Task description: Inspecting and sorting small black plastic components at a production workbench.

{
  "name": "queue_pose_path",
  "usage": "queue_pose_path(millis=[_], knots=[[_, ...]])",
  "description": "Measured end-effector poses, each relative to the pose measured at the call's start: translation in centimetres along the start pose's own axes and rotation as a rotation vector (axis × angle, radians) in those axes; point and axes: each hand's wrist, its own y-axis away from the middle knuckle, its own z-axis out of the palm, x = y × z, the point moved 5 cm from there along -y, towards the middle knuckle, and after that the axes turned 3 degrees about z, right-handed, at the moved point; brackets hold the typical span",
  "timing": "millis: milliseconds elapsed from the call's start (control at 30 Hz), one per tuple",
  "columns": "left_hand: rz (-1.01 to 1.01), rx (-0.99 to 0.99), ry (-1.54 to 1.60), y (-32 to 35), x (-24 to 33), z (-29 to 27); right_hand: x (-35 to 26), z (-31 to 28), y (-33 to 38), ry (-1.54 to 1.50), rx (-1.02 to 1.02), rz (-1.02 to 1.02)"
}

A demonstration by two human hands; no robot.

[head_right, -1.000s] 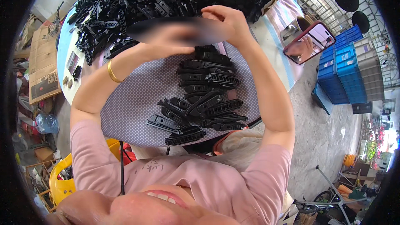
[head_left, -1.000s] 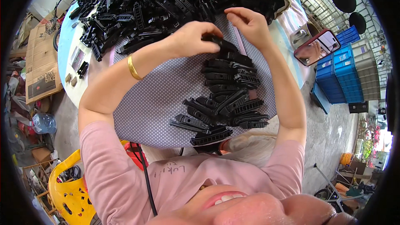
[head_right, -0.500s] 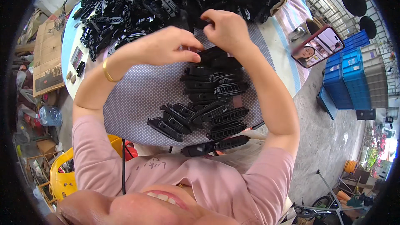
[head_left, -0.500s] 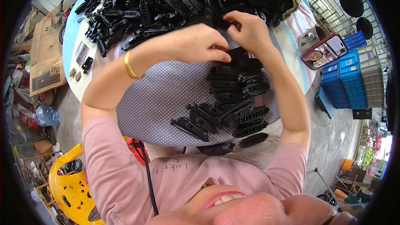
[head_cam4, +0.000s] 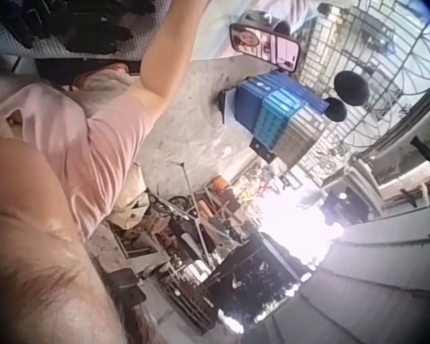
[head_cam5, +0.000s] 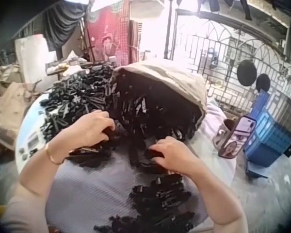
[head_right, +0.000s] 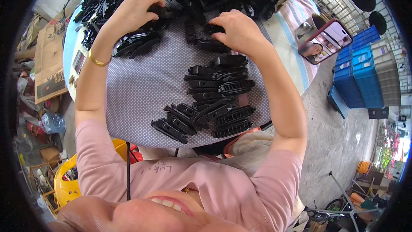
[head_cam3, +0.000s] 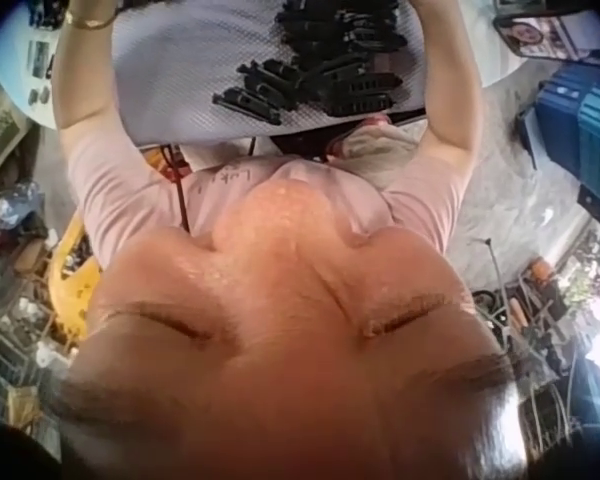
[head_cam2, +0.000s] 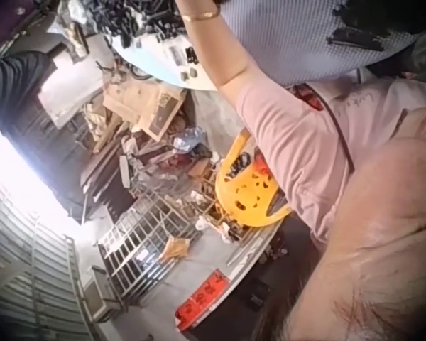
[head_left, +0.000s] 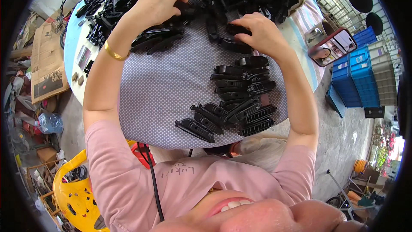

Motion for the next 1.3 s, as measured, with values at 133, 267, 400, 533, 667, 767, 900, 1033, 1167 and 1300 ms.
queue_pose_path(millis=[133, 267, 400, 533, 667, 767, 900, 1033, 1167, 1300], knots=[[-0.067, 0.227, 0.356, -0.5, 0.2, -1.2, -0.8, -0.3, 0.1, 0.147, -0.143, 0.088], [-0.171, 0.296, 0.635, -1.0, 0.9, -0.5, -0.9, -0.1, 0.3, 0.056, -0.119, -0.058], [-0.424, 0.185, 1.142, -1.0, 2.0, 1.7, 0.0, -0.2, 0.1, -0.102, -0.13, -0.008], [-0.636, 0.232, 1.501, -0.5, 2.7, 3.3, -0.6, -2.7, 0.0, -0.553, 0.227, 0.049], [-0.697, 0.24, 1.862, -0.7, 4.0, 4.6, -1.5, -3.0, 0.0, -0.842, 0.325, 0.006], [-0.722, 0.266, 1.898, -0.6, 5.1, 3.7, -2.1, -2.1, 0.0, -0.935, 0.403, -0.019], [-0.646, 0.185, 2.093, -0.4, 5.8, 3.9, -2.7, -2.5, 0.1, -0.508, 0.533, -0.054], [-0.567, 0.22, 2.073, -0.5, 6.3, 3.8, -3.2, -2.8, 0.3, -0.377, 0.576, -0.105], [-0.539, 0.205, 1.926, -0.4, 6.5, 3.6, -3.7, -2.9, 0.3, -0.292, 0.629, -0.176], [-0.52, 0.216, 1.908, -0.3, 6.6, 3.6, -3.8, -2.6, 0.3, -0.175, 0.648, -0.258]])
